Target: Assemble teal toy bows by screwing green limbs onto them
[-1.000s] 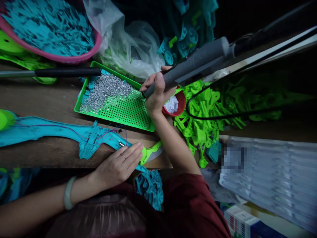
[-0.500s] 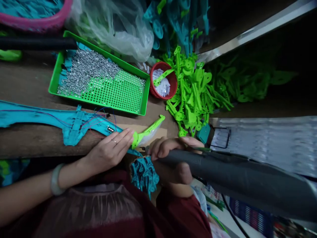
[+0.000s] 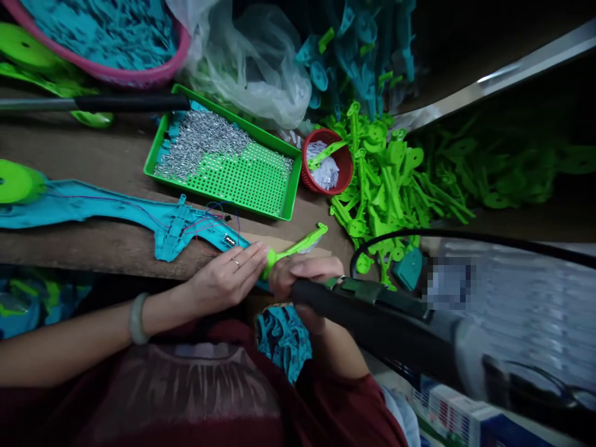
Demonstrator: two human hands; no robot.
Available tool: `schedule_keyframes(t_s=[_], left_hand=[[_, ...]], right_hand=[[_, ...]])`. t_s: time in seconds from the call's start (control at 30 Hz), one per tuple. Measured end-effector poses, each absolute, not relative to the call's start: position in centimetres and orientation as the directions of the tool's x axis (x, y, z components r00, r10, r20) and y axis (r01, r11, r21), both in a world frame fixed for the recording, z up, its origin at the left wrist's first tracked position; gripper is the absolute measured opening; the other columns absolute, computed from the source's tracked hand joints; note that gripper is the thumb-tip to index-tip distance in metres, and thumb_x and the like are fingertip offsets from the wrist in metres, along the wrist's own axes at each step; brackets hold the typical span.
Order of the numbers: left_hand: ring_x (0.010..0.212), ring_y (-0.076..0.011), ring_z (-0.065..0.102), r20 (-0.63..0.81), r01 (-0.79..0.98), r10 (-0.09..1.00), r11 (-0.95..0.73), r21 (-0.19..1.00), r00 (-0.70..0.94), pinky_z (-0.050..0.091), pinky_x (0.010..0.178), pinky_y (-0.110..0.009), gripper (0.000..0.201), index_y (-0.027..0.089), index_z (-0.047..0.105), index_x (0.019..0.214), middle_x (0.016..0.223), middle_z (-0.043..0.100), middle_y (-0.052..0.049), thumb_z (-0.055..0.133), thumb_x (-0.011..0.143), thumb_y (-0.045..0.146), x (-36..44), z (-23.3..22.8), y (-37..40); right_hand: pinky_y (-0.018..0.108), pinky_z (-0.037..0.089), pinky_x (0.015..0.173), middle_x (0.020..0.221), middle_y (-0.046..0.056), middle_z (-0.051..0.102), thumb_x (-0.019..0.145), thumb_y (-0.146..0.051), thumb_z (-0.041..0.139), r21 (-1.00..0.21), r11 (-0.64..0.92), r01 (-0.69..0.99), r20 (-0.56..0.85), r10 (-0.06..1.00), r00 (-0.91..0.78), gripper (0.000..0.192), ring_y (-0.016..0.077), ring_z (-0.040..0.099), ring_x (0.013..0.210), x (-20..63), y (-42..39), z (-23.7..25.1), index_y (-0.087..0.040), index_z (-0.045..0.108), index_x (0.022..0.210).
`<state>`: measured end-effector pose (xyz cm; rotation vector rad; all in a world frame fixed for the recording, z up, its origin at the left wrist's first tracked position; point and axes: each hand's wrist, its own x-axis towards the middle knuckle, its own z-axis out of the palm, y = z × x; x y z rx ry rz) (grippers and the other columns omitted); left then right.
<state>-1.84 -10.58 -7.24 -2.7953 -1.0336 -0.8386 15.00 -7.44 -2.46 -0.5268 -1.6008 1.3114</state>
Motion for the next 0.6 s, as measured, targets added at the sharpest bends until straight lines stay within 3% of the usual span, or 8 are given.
schedule_keyframes(t_s=[0.1,0.17,0.27,0.37,0.43,0.5,0.53,0.6], left_hand=[[0.123,-0.0282,0.059,0.504,0.638,0.604,-0.760,0.129,0.618,0.052,0.095,-0.040,0.037,0.001,0.059,0.125,0.131,0.063,-0.017,0.038,0.096,0.006,-1.1,-7.1,-11.0],[0.121,-0.0282,0.060,0.493,0.639,0.621,-0.753,0.159,0.609,0.052,0.095,-0.040,0.032,0.002,0.062,0.120,0.127,0.066,-0.017,0.043,0.097,0.012,-1.2,-6.0,-10.9],[0.118,-0.0251,0.061,0.477,0.604,0.646,-0.752,0.263,0.596,0.051,0.097,-0.039,0.029,0.008,0.065,0.114,0.125,0.067,-0.014,0.044,0.100,0.021,-3.5,-2.9,-9.4],[0.115,-0.0231,0.061,0.401,0.623,0.650,-0.752,0.216,0.646,0.049,0.094,-0.040,0.032,0.014,0.063,0.118,0.121,0.068,-0.011,0.037,0.100,0.014,-8.0,0.1,-5.8],[0.108,-0.0242,0.063,0.252,0.585,0.600,-0.799,0.142,0.759,0.050,0.086,-0.039,0.030,0.017,0.065,0.115,0.114,0.070,-0.009,0.040,0.099,0.013,-10.6,0.7,-3.0],[0.110,-0.0238,0.062,0.127,0.493,0.506,-0.861,0.125,0.853,0.049,0.084,-0.035,0.029,0.020,0.066,0.114,0.118,0.069,-0.008,0.046,0.096,0.010,-11.8,0.1,-0.7],[0.114,-0.0235,0.060,0.097,0.437,0.450,-0.890,0.129,0.888,0.048,0.085,-0.034,0.029,0.022,0.066,0.113,0.125,0.066,-0.008,0.050,0.094,0.009,-11.8,-0.3,0.2],[0.124,-0.0224,0.054,0.083,0.327,0.341,-0.934,0.145,0.936,0.046,0.090,-0.032,0.025,0.025,0.068,0.107,0.138,0.059,-0.005,0.058,0.090,0.010,-11.2,-1.0,1.2]], right_hand=[[0.022,0.041,0.040,0.056,-0.008,0.050,0.087,-0.040,0.062,-0.883,0.336,-0.326,0.460,0.757,-0.464,0.037,0.0089,0.048,0.039,14.9,-6.2,-1.2,-0.024,0.052,0.119],[0.023,0.041,0.038,0.054,-0.010,0.049,0.086,-0.045,0.060,-0.898,0.336,-0.283,0.428,0.814,-0.392,0.035,0.0098,0.046,0.036,15.3,-4.8,-0.3,-0.028,0.050,0.116],[0.026,0.040,0.038,0.052,-0.011,0.040,0.082,-0.051,0.058,-0.914,0.397,-0.076,0.404,0.907,-0.115,0.032,0.0108,0.038,0.033,16.4,-2.2,0.6,-0.031,0.050,0.106],[0.031,0.048,0.050,0.060,-0.007,0.045,0.079,-0.052,0.058,-0.919,0.353,0.175,0.369,0.926,0.072,0.034,0.0142,0.049,0.046,17.6,-1.0,0.7,-0.028,0.051,0.102],[0.035,0.053,0.065,0.076,-0.002,0.054,0.080,-0.048,0.062,-0.879,0.315,0.357,0.419,0.868,0.267,0.034,0.0174,0.059,0.066,17.8,-2.1,0.4,-0.025,0.052,0.103],[0.037,0.053,0.077,0.090,0.003,0.055,0.083,-0.042,0.063,-0.821,0.258,0.508,0.514,0.721,0.465,0.032,0.0191,0.059,0.082,17.3,-4.7,-0.4,-0.024,0.052,0.106],[0.038,0.052,0.079,0.093,0.004,0.055,0.085,-0.040,0.062,-0.794,0.231,0.562,0.545,0.680,0.491,0.030,0.0193,0.058,0.084,16.8,-6.4,-1.0,-0.023,0.051,0.107],[0.040,0.052,0.080,0.097,0.007,0.056,0.088,-0.039,0.060,-0.707,0.233,0.668,0.552,0.772,0.315,0.028,0.0211,0.058,0.087,15.6,-9.7,-2.3,-0.022,0.053,0.109]])
